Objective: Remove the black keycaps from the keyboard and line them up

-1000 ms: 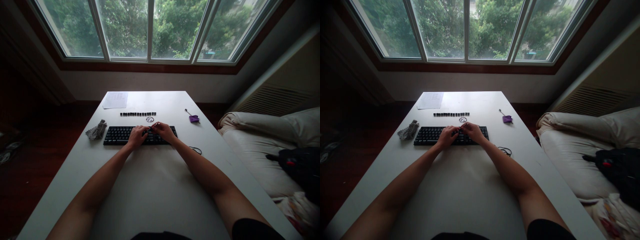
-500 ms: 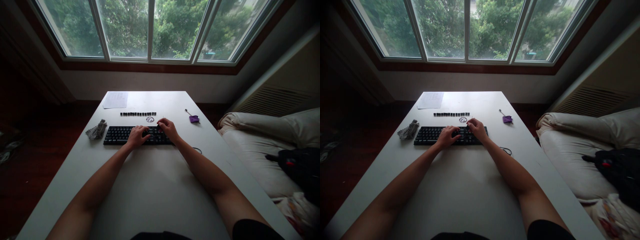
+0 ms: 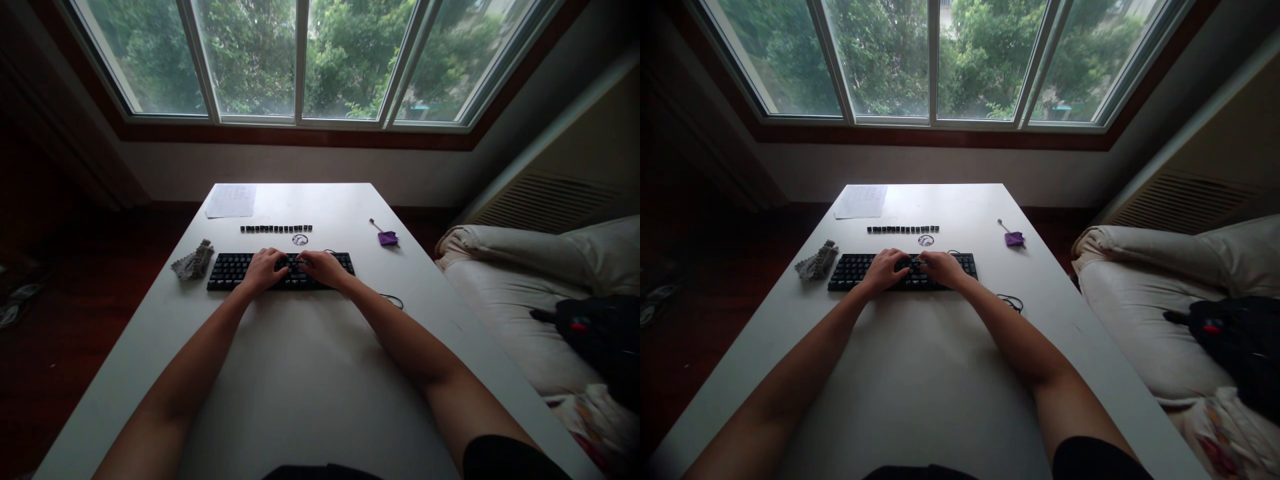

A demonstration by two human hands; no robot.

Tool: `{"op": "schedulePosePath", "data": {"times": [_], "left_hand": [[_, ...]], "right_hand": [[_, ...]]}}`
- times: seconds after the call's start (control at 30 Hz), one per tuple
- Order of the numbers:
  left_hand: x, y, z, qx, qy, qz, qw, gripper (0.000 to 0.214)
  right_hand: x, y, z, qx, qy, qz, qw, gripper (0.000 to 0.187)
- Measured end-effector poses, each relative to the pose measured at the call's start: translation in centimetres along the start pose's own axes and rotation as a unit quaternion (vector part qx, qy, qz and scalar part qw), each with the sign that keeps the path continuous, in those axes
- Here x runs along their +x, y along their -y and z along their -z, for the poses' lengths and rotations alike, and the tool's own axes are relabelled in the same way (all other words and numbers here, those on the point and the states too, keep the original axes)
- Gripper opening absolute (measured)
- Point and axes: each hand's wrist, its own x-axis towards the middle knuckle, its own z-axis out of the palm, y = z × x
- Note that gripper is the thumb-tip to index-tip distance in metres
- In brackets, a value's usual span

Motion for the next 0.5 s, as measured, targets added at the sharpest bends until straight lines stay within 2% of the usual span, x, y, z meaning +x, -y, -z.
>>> {"op": "schedulePosePath", "data": {"times": [0.1, 0.2, 0.37, 0.5], "left_hand": [[0.0, 0.0, -0.2, 0.004, 0.001, 0.002, 1.0, 0.032], [0.0, 0.3, -0.1, -0.001, 0.005, -0.002, 1.0, 0.032], [0.0, 1.1, 0.2, -0.005, -0.001, -0.014, 1.0, 0.031], [-0.1, 1.2, 0.1, 0.001, 0.002, -0.027, 1.0, 0.035]], "right_hand": [[0.5, 0.0, -0.7, -0.063, 0.036, 0.015, 0.997, 0.031], [0.9, 0.2, -0.9, -0.084, 0.047, 0.026, 0.995, 0.027], [2.6, -1.3, 0.2, -0.058, -0.007, 0.002, 0.998, 0.024], [5.2, -4.9, 1.6, -0.081, -0.059, -0.089, 0.991, 0.025]]}}
